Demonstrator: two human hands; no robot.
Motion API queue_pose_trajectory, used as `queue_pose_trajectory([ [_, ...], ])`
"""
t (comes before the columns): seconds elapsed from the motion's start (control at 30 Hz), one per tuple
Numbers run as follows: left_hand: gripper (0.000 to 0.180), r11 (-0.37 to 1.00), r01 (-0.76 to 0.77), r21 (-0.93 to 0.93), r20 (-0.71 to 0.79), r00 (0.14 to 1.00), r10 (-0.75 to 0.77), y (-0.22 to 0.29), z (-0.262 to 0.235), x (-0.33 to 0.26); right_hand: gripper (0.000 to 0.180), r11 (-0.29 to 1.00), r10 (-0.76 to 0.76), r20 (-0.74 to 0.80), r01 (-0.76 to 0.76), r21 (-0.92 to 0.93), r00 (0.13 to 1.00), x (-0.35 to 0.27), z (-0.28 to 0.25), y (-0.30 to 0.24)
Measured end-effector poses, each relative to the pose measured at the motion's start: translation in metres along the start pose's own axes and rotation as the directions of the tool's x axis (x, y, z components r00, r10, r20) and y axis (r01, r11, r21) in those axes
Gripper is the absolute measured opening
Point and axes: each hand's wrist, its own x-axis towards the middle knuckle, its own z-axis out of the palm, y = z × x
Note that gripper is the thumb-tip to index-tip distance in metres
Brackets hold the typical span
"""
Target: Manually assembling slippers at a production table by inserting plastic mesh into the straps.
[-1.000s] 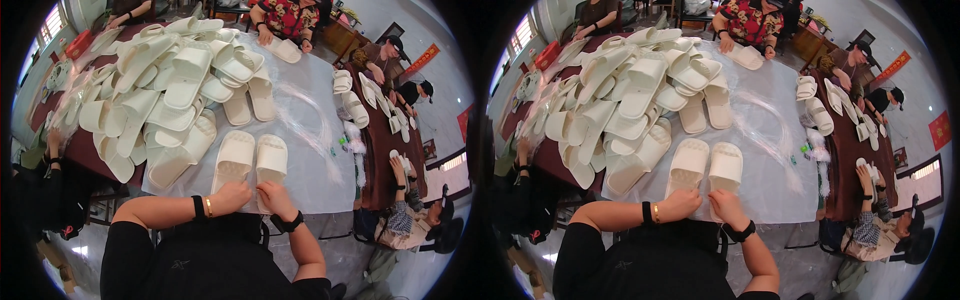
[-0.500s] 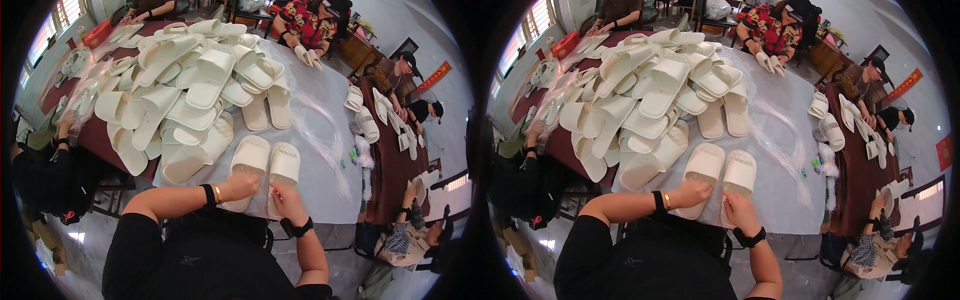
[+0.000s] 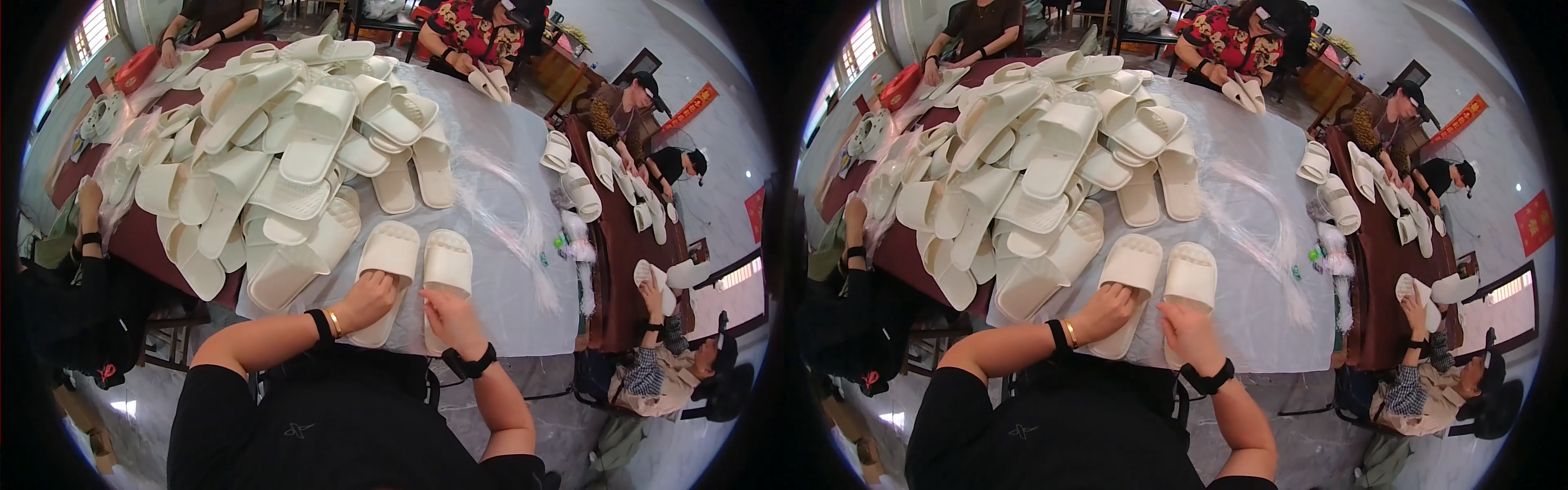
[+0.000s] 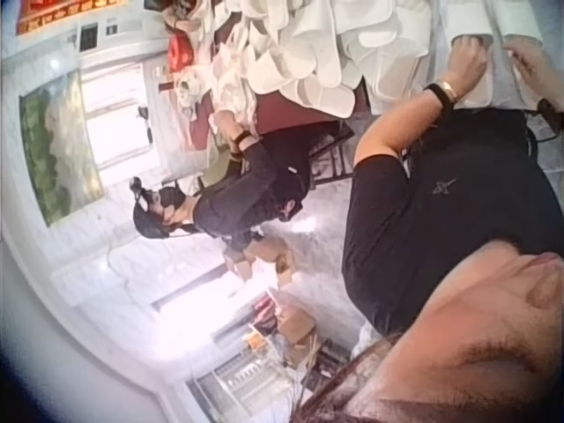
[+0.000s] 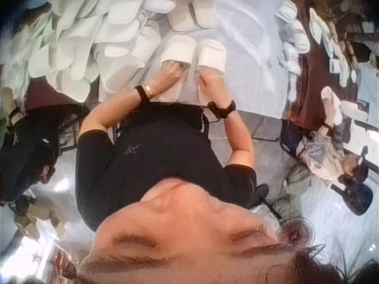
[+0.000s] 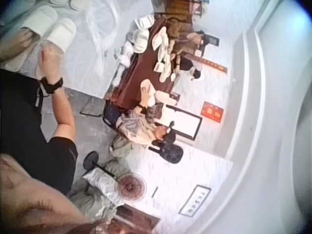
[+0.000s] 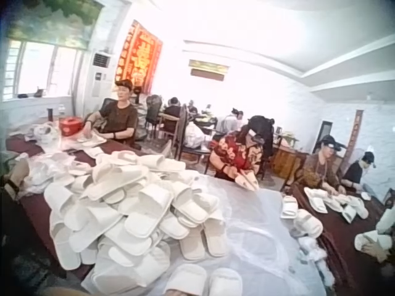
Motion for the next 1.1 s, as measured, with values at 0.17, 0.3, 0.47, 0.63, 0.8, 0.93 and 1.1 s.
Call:
queue_pose_trajectory([
  [0.17, 0.035, 0.999, 0.038, -0.018, -0.012, 0.999, -0.039, -0.001, -0.001, 0.002, 0.016, 0.997, 0.030, 0.125, -0.021, -0.071, 0.992, -0.004, 0.023, -0.003],
  [0.3, 0.034, 0.993, 0.086, -0.075, -0.082, 0.992, -0.092, -0.004, -0.002, 0.003, 0.011, 0.992, 0.037, 0.159, -0.017, -0.127, 0.987, -0.002, 0.034, 0.004],
  [0.47, 0.031, 0.960, 0.084, -0.267, -0.135, 0.983, -0.123, -0.005, -0.014, -0.003, 0.009, 0.976, 0.114, 0.143, -0.085, -0.199, 0.983, 0.001, 0.041, 0.006],
  [0.63, 0.034, 0.917, 0.153, -0.369, -0.170, 0.959, -0.228, -0.011, -0.031, 0.019, 0.011, 0.977, 0.157, 0.054, -0.147, -0.153, 0.986, -0.004, 0.034, 0.003],
  [0.8, 0.038, 0.899, 0.297, -0.321, -0.382, 0.828, -0.410, -0.045, 0.013, 0.030, 0.015, 0.962, 0.165, -0.005, -0.162, -0.218, 0.986, 0.002, 0.041, 0.000],
  [0.93, 0.040, 0.823, 0.413, -0.389, 0.080, 0.905, -0.417, -0.039, -0.014, 0.024, 0.013, 0.950, 0.246, -0.055, -0.252, -0.184, 0.968, 0.012, 0.040, -0.002],
  [1.1, 0.028, 0.748, 0.507, -0.429, 0.160, 0.857, -0.489, -0.051, -0.011, 0.022, 0.015, 0.945, 0.260, -0.019, -0.258, -0.203, 0.965, 0.007, 0.038, 0.000],
])
